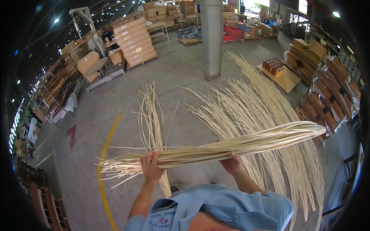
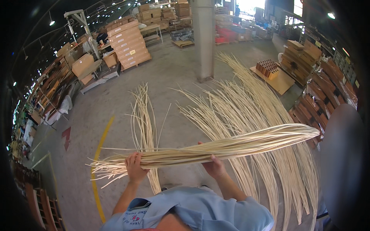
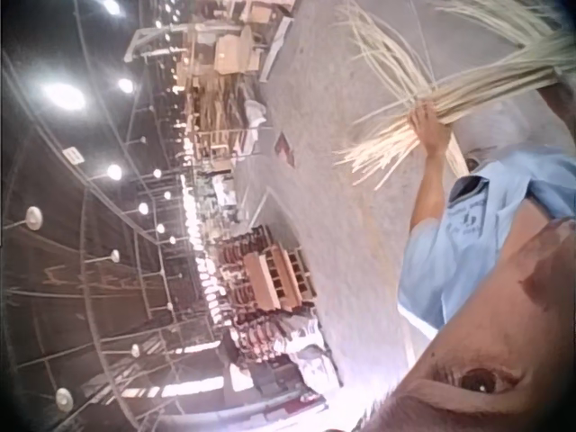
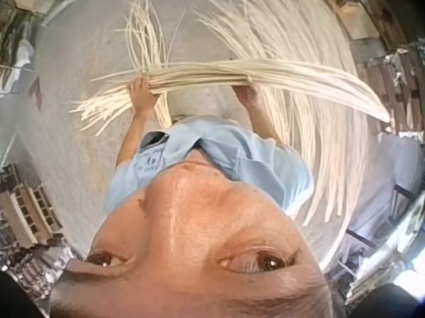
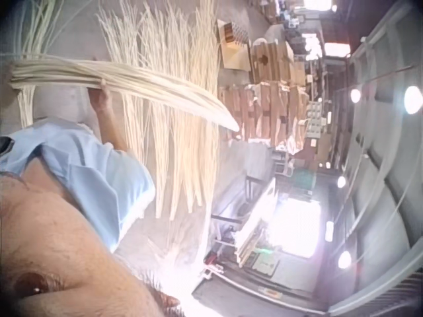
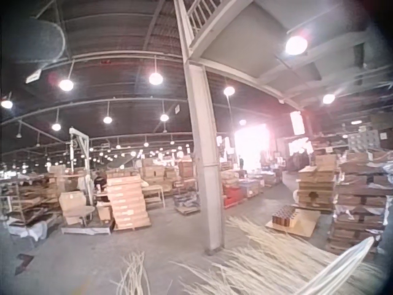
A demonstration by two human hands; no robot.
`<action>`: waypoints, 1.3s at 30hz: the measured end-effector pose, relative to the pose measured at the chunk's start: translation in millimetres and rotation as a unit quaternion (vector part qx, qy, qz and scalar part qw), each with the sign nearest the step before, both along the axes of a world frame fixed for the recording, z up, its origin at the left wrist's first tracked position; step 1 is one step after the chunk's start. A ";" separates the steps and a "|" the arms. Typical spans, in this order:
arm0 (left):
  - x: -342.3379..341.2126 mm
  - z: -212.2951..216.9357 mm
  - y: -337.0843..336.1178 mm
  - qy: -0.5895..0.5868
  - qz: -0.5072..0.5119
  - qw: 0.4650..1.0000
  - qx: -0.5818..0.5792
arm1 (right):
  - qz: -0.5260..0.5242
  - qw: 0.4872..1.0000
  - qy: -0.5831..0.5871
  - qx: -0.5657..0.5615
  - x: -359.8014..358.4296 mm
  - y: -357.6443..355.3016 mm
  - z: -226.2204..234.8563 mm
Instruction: The person gathers thin wooden sticks from the floor, aligns them into bundles, and secures them with rubber bands. The person repeatedly picks up sticks, aligns them, and ties them into bundles while sitting on the floor.
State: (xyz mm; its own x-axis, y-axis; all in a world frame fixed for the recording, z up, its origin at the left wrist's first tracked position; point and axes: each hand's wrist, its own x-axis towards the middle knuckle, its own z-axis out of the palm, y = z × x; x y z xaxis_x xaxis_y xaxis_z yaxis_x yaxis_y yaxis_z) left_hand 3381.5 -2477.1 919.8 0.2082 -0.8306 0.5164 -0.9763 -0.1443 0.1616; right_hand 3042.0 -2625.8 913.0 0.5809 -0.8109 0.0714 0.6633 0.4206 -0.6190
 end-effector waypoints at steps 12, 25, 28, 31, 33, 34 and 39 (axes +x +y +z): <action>146.8 -12.8 14.4 0.043 -0.061 0.996 0.039 | -0.018 0.998 0.043 0.034 124.1 51.8 -0.8; 172.3 -36.8 20.9 0.030 -0.004 0.999 0.025 | 0.027 0.995 0.073 0.062 165.6 26.7 -36.5; 183.8 -39.0 17.8 0.035 -0.011 0.999 0.028 | 0.026 0.995 0.073 0.066 178.9 21.9 -40.0; 198.8 -39.8 8.6 0.038 -0.016 0.999 0.021 | 0.023 0.995 0.075 0.068 191.8 13.3 -44.3; 217.2 -41.5 5.7 0.050 -0.016 0.998 0.019 | 0.017 0.994 0.081 0.074 209.6 12.5 -41.7; 228.0 -42.8 3.9 0.059 -0.017 0.998 0.016 | 0.020 0.994 0.085 0.069 221.5 10.6 -41.1; 291.8 -56.9 -11.0 0.072 -0.040 0.997 0.008 | -0.004 0.992 0.107 0.064 276.5 15.3 -33.2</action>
State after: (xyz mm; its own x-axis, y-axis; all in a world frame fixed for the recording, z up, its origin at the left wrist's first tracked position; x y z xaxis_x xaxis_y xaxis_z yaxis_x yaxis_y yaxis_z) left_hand 3673.4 -2488.1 862.9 0.2119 -0.8558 0.4719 -0.9516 -0.0707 0.2991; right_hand 3318.6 -2610.5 879.8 0.5652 -0.8098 -0.1572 0.5265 0.5008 -0.6870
